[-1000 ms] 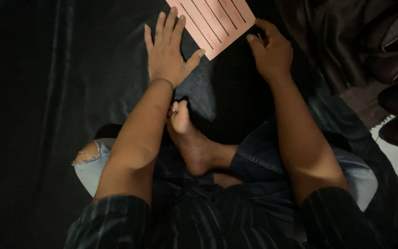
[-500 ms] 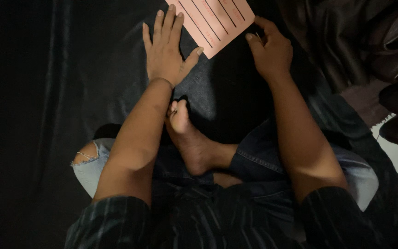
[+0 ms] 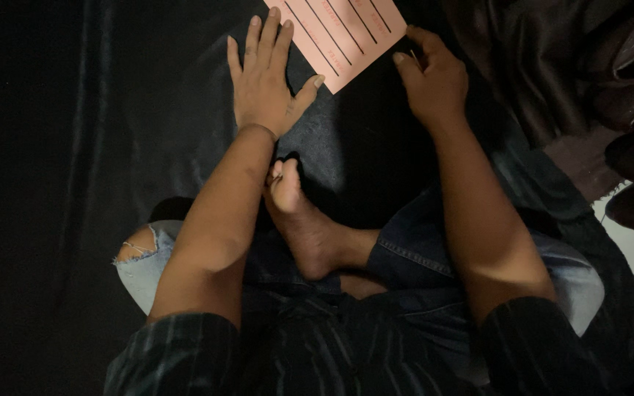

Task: The person sits on a large black fabric spread on the floor and uses a pink paper template to mark lines onto the material with a pencil. They position the template, trace along its edges, and reposition it to create multiple parallel lines.

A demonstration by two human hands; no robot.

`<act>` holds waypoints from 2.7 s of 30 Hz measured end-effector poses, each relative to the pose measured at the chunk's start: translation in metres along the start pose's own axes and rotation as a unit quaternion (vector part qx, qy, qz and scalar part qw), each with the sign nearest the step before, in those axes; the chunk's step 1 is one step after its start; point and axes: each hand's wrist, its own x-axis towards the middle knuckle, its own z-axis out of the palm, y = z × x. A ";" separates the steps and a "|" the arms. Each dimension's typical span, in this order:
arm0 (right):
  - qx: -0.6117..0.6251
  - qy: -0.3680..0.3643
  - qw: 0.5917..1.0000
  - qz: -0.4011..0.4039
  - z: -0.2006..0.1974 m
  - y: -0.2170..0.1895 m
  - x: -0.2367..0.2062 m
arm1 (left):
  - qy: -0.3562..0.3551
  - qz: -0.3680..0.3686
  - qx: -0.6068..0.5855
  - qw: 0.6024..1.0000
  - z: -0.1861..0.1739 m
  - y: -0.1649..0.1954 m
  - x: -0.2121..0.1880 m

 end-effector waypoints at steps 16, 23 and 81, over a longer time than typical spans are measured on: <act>-0.004 -0.002 1.000 -0.006 0.001 -0.003 -0.001 | 0.009 0.001 0.004 1.000 0.003 -0.002 -0.002; 0.001 -0.021 0.999 0.030 -0.002 -0.007 0.000 | 0.007 0.008 0.000 1.000 0.001 -0.001 0.000; -0.015 -0.003 1.000 -0.027 0.002 0.004 0.000 | 0.025 0.003 0.034 0.999 0.009 -0.001 0.001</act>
